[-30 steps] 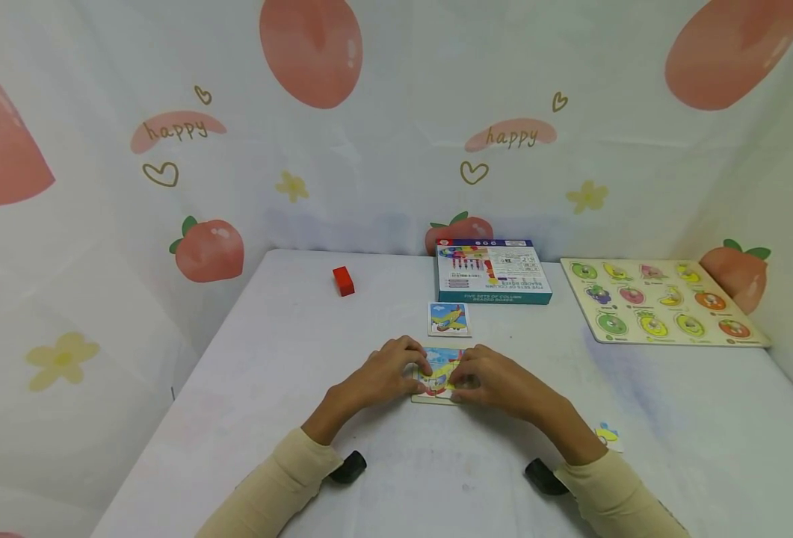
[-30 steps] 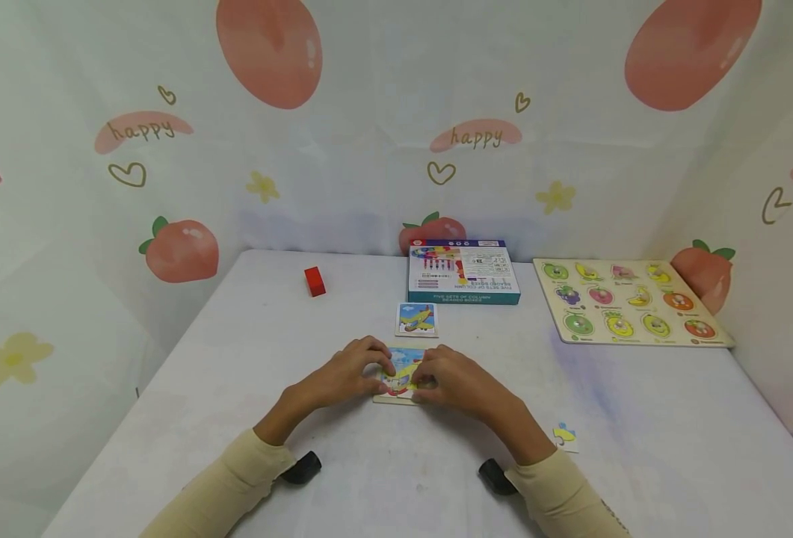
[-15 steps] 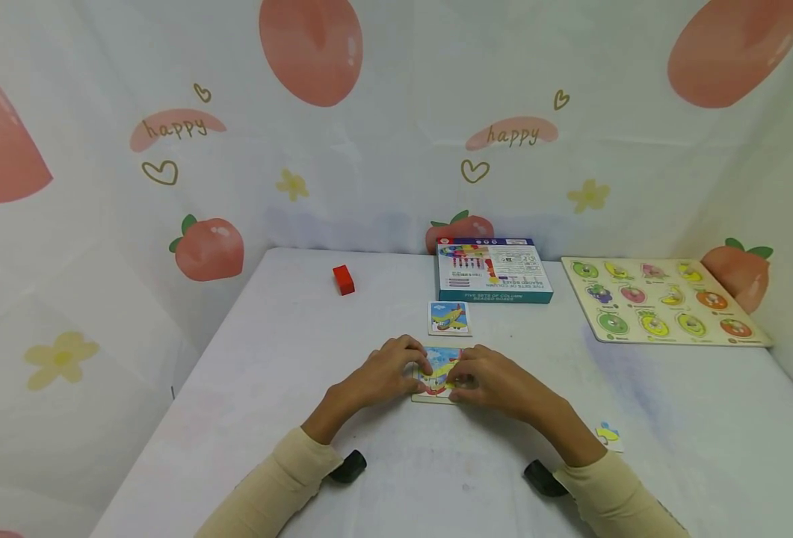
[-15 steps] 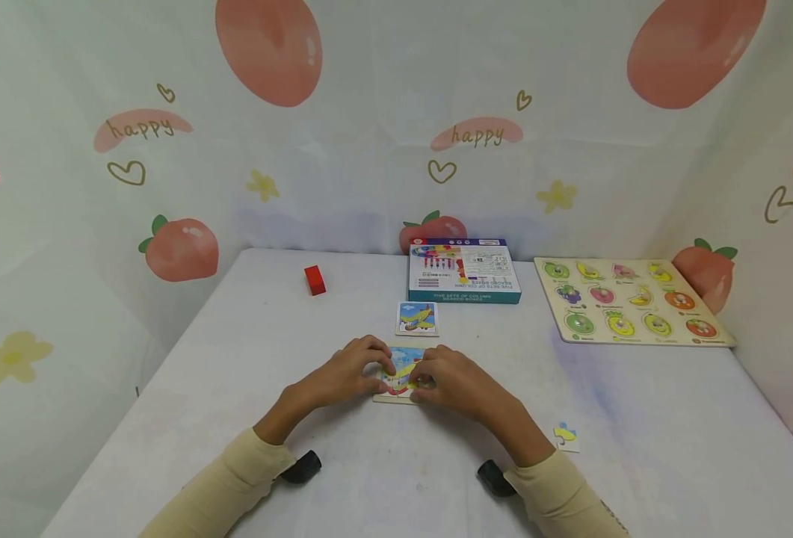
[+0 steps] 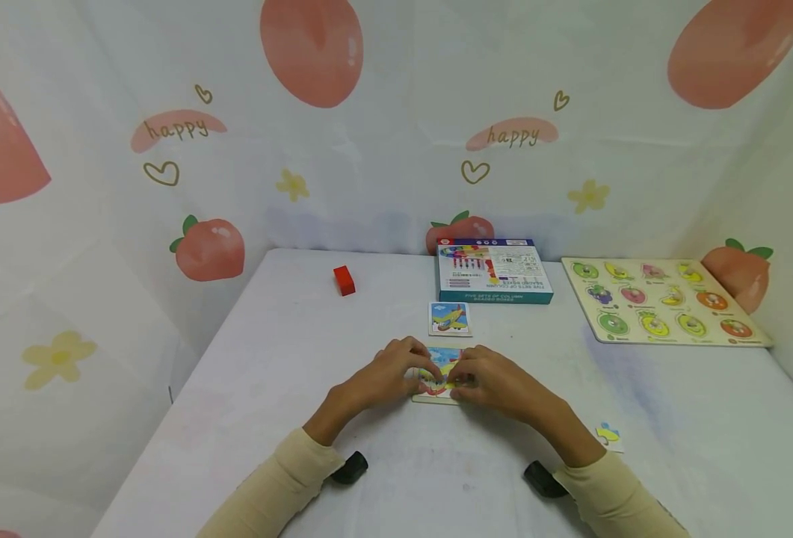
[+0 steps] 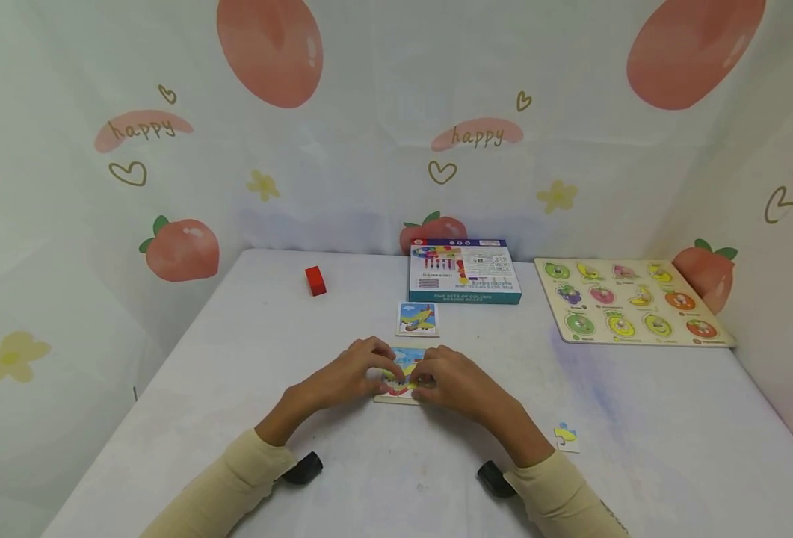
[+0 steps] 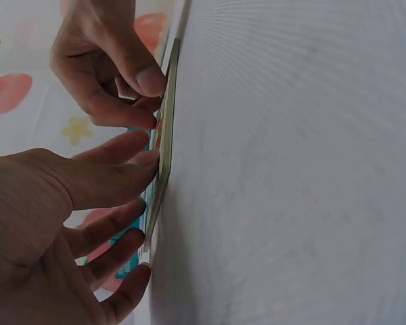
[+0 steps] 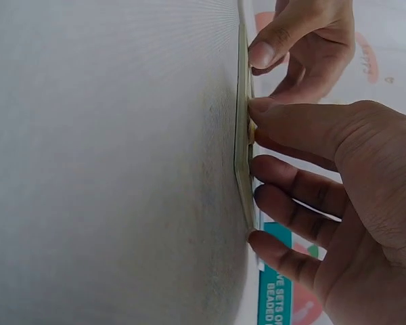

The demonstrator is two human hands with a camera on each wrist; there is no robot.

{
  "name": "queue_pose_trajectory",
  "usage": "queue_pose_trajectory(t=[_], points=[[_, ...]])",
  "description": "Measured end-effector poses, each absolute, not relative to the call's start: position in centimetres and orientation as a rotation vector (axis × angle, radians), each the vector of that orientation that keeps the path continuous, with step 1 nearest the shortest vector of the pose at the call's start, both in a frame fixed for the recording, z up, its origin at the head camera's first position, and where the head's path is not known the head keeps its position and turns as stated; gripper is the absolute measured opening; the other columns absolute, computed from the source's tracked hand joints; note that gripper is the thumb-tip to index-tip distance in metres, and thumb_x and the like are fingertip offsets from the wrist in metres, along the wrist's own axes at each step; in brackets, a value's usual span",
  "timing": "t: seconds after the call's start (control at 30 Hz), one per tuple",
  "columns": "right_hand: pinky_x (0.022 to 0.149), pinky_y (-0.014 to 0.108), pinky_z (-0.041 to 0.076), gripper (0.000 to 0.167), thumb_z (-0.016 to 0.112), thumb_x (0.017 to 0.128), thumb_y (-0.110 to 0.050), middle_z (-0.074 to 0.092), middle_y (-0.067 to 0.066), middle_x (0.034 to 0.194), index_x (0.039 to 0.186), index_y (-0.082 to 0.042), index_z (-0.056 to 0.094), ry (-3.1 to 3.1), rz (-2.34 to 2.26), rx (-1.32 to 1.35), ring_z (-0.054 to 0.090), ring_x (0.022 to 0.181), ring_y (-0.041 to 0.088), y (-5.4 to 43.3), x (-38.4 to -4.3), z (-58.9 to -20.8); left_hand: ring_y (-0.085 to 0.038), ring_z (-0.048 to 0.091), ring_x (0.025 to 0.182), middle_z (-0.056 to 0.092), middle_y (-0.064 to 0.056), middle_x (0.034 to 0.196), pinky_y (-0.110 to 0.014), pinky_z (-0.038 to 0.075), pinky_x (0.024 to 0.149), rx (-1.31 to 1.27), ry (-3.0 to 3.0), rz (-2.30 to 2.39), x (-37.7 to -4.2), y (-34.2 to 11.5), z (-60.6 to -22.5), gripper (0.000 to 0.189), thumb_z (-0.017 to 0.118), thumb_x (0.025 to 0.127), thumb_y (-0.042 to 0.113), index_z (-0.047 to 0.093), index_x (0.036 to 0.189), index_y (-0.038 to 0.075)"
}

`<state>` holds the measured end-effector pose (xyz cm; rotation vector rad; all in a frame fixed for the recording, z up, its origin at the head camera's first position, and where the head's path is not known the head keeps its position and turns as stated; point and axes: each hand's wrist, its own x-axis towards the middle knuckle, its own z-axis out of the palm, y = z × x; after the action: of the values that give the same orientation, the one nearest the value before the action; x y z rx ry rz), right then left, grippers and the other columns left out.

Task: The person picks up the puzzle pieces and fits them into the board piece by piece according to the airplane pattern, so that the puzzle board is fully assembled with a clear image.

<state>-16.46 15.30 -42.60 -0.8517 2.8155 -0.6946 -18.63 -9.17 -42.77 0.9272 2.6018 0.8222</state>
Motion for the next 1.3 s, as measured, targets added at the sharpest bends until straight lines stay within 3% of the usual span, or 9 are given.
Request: queue_pose_trajectory(t=[0.47,0.67,0.9,1.3], points=[[0.097,0.044,0.055,0.017,0.085,0.091,-0.026,0.069,-0.008,0.102,0.105,-0.016,0.082,2.786,-0.738,-0.842,0.061,0.104,0.015,15.7,-16.5,-42.6,-0.027,0.049,0.134,0.06,-0.004,0.141,-0.054,0.042,0.11,0.961,2.607,0.749,-18.4,-8.9,-42.6,0.022,0.076,0.099,0.017,0.083,0.12,0.024],[0.096,0.043,0.055,0.014,0.085,0.091,-0.023,0.07,-0.009,0.102,0.104,-0.017,0.082,2.786,-0.767,-0.854,0.061,0.106,0.016,15.8,-16.4,-42.6,-0.02,0.054,0.123,0.066,0.0,0.13,-0.041,0.047,0.103,1.094,2.574,0.734,-18.4,-8.6,-42.3,0.025,0.075,0.098,0.009,0.082,0.12,0.019],[0.093,0.038,0.055,0.013,0.085,0.091,-0.022,0.069,-0.01,0.1,0.104,-0.018,0.081,2.764,-0.797,-0.858,0.059,0.103,0.013,15.9,-16.5,-42.7,-0.014,0.055,0.113,0.071,0.004,0.125,-0.032,0.045,0.097,1.216,2.508,0.693,-18.2,-8.3,-42.4,0.039,0.064,0.1,-0.005,0.081,0.125,0.02],[0.093,0.039,0.054,0.026,0.082,0.093,-0.027,0.071,-0.006,0.106,0.116,-0.014,0.08,2.756,-0.856,-0.814,0.062,0.102,0.015,19.3,-16.1,-41.9,-0.014,0.054,0.113,0.069,0.003,0.127,-0.03,0.046,0.096,1.223,2.508,0.655,-18.3,-8.4,-42.7,0.04,0.062,0.101,-0.004,0.079,0.128,0.021]])
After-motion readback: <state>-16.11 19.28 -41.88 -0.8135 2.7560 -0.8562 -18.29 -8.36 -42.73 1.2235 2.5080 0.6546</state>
